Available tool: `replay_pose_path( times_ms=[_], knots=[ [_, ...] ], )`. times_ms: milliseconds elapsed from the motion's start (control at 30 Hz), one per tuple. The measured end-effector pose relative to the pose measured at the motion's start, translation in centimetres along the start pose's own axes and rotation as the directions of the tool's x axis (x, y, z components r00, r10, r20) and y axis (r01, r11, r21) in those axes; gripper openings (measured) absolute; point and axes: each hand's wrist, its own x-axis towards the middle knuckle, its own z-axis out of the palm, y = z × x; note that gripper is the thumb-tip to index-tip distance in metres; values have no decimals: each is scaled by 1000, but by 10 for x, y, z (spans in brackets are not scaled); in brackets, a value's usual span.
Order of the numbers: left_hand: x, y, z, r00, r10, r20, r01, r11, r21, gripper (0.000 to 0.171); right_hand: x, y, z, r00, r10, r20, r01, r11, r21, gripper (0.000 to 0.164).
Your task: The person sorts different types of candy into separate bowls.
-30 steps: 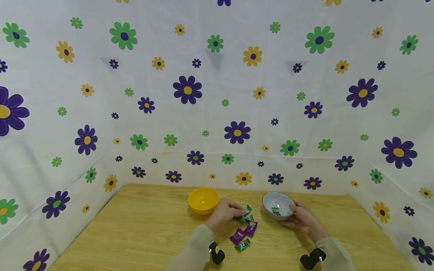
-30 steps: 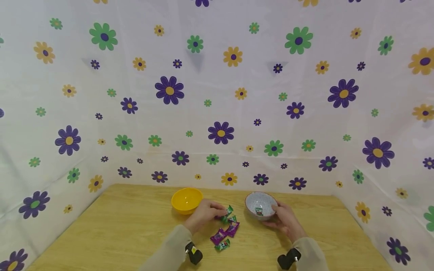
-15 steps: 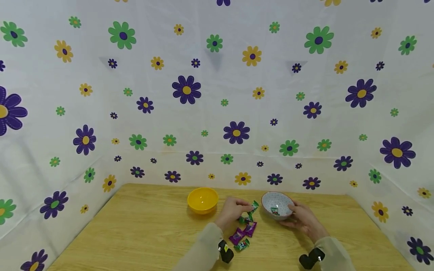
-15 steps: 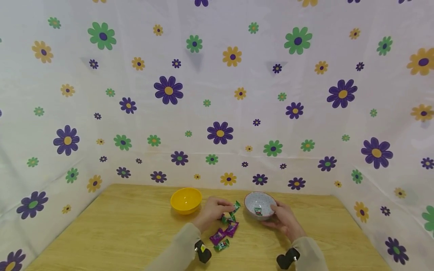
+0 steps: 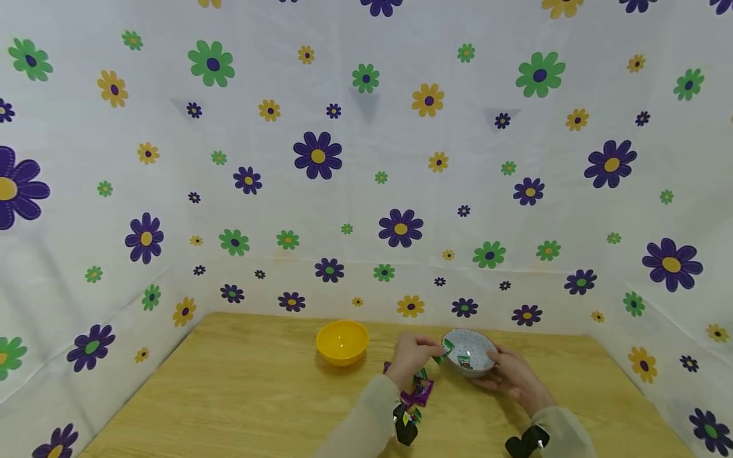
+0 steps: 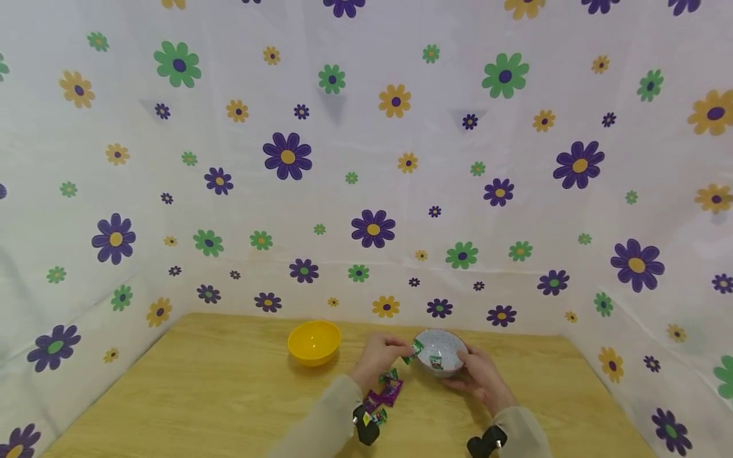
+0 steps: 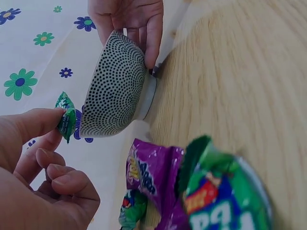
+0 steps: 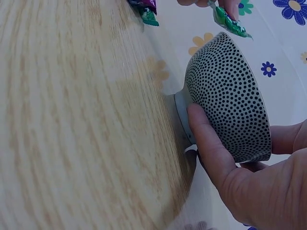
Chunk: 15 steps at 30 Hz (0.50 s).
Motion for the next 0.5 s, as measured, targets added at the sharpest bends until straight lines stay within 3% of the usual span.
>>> replay_pose_path(
  times_ms=[200, 500],
  knots=[
    [-3, -3, 12, 999, -47, -21, 46, 998, -31, 10, -2, 5, -2, 1000, 8, -3, -8, 1000, -4, 57],
    [-2, 4, 16, 999, -23, -22, 23, 1000, -14, 11, -1, 2, -1, 1000, -2, -6, 2, 1000, -28, 57]
  ],
)
